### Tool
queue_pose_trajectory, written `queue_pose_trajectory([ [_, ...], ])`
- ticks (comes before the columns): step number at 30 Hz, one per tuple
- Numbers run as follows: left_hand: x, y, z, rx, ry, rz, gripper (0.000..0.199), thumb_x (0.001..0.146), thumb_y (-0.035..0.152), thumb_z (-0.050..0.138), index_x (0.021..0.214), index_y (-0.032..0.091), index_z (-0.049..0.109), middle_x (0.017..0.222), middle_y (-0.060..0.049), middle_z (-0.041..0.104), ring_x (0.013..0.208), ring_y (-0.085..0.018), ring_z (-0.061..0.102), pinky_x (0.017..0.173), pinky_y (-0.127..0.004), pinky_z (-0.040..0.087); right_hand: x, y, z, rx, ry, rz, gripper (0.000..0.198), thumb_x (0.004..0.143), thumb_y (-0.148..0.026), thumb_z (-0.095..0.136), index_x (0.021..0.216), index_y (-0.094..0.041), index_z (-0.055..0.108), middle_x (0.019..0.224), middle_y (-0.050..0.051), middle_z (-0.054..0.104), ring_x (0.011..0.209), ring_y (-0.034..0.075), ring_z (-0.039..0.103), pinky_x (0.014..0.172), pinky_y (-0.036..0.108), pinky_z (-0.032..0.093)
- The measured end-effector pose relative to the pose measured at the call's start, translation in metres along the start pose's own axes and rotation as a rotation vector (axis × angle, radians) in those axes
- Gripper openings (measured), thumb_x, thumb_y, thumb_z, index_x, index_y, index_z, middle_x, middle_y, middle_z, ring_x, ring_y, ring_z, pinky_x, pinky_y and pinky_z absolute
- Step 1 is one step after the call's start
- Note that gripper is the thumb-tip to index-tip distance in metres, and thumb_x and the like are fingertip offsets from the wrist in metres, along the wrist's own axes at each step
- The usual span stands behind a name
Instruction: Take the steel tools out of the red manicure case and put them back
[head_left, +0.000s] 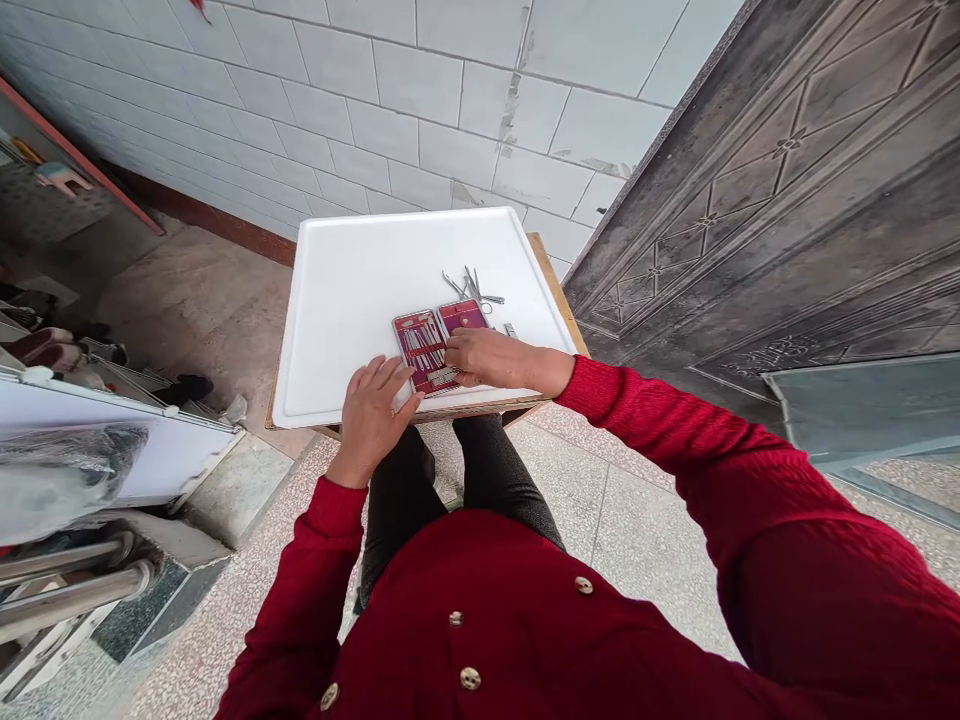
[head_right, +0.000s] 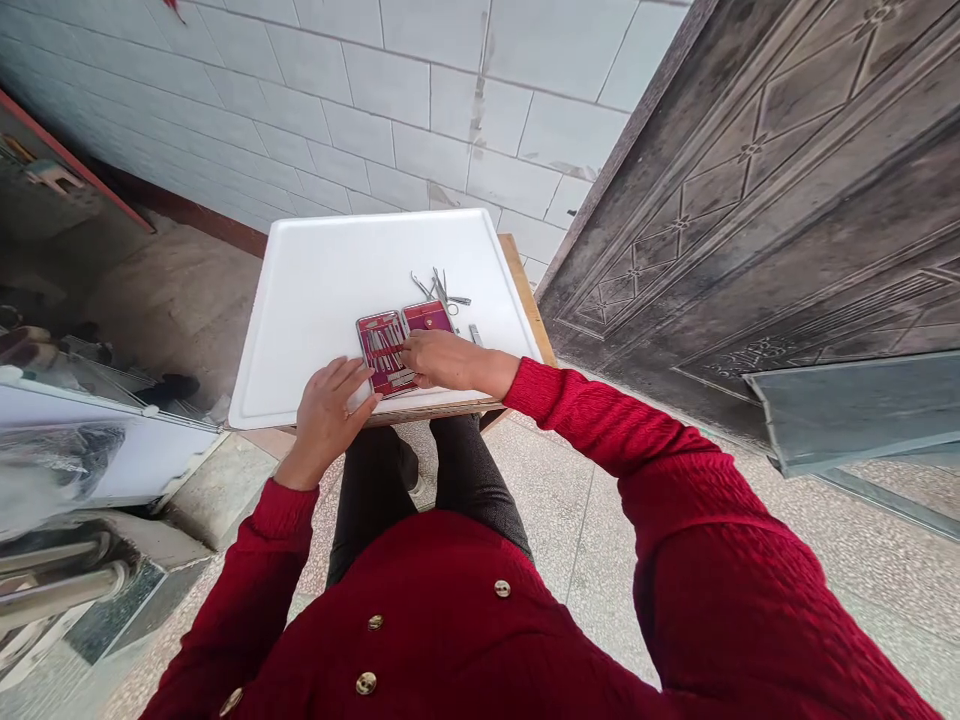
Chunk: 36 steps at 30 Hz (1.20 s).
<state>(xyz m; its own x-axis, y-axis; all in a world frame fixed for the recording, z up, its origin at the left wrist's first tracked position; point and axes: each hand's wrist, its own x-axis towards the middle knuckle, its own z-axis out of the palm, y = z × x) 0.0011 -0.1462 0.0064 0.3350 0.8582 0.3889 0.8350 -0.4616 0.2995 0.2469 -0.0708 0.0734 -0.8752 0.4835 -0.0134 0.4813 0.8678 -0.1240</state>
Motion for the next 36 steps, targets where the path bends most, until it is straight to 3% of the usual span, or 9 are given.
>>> queue_pose_trajectory([
  [4,-0.002,0.001,0.0,-0.006,-0.003,-0.006,0.038,0.103,0.043,0.054,0.133,0.023,0.066,0.146,-0.01,0.064,0.144,-0.034,0.05,0.12,-0.055,0.038,-0.009,0.014,-0.007,0.033,-0.003,0.074,0.004,0.085,-0.014,0.068,0.083,-0.017,0.069,0.086,0.008,0.065,0.089,0.025,0.057,0.082,0.037,0.042],
  [8,-0.004,0.002,0.002,-0.002,0.011,-0.013,0.038,0.102,0.042,0.055,0.133,0.023,0.066,0.147,-0.01,0.063,0.145,-0.034,0.05,0.121,-0.055,0.037,0.003,0.023,-0.017,0.044,0.067,0.171,0.009,0.089,-0.019,0.064,0.081,-0.018,0.069,0.085,0.006,0.064,0.086,0.022,0.056,0.078,0.034,0.039],
  [11,-0.005,0.003,0.003,0.005,0.024,-0.004,0.037,0.102,0.04,0.055,0.132,0.022,0.067,0.146,-0.011,0.064,0.144,-0.034,0.051,0.12,-0.055,0.039,0.038,0.015,-0.021,0.027,0.097,0.196,0.007,0.091,-0.021,0.066,0.088,-0.016,0.07,0.09,0.009,0.067,0.091,0.023,0.058,0.076,0.033,0.038],
  [16,-0.005,0.003,0.003,0.001,0.037,0.002,0.037,0.102,0.04,0.055,0.131,0.02,0.068,0.144,-0.013,0.066,0.143,-0.034,0.053,0.12,-0.055,0.04,0.116,-0.007,-0.016,-0.021,0.024,0.124,0.009,0.093,-0.019,0.065,0.099,-0.015,0.071,0.106,0.013,0.072,0.105,0.027,0.06,0.077,0.033,0.04],
  [20,-0.006,0.003,0.003,0.003,0.037,0.003,0.037,0.103,0.04,0.054,0.132,0.022,0.068,0.144,-0.012,0.065,0.142,-0.033,0.054,0.119,-0.055,0.041,0.145,-0.008,-0.011,-0.032,-0.063,0.084,0.013,0.093,-0.014,0.064,0.103,-0.013,0.072,0.114,0.015,0.072,0.11,0.027,0.06,0.082,0.034,0.043],
  [24,-0.006,0.003,0.003,0.007,0.046,0.013,0.036,0.102,0.038,0.055,0.131,0.021,0.069,0.144,-0.012,0.066,0.143,-0.033,0.054,0.12,-0.055,0.041,0.128,0.008,-0.012,0.04,0.027,0.121,0.026,0.095,-0.015,0.064,0.119,-0.012,0.071,0.12,0.014,0.071,0.113,0.026,0.06,0.088,0.033,0.043],
  [29,-0.006,0.004,0.005,0.04,0.062,0.027,0.036,0.102,0.036,0.055,0.131,0.02,0.068,0.143,-0.012,0.066,0.141,-0.034,0.055,0.119,-0.055,0.042,0.082,0.026,-0.016,0.05,0.048,0.252,0.021,0.096,-0.013,0.059,0.106,-0.014,0.078,0.106,0.01,0.075,0.104,0.023,0.063,0.084,0.03,0.041],
  [32,-0.006,0.005,0.006,0.054,0.07,0.033,0.035,0.102,0.034,0.055,0.131,0.019,0.068,0.143,-0.012,0.066,0.141,-0.034,0.055,0.118,-0.054,0.042,0.068,0.021,-0.018,0.061,0.008,0.404,0.019,0.097,-0.019,0.061,0.103,-0.016,0.079,0.101,0.008,0.077,0.095,0.021,0.066,0.079,0.029,0.041],
  [36,-0.006,0.004,0.006,0.06,0.081,0.04,0.035,0.102,0.034,0.055,0.13,0.019,0.068,0.143,-0.012,0.067,0.141,-0.035,0.055,0.118,-0.054,0.043,0.076,0.0,-0.022,0.057,-0.041,0.62,0.027,0.1,-0.033,0.06,0.101,-0.015,0.08,0.099,0.01,0.079,0.091,0.023,0.071,0.076,0.029,0.045],
])
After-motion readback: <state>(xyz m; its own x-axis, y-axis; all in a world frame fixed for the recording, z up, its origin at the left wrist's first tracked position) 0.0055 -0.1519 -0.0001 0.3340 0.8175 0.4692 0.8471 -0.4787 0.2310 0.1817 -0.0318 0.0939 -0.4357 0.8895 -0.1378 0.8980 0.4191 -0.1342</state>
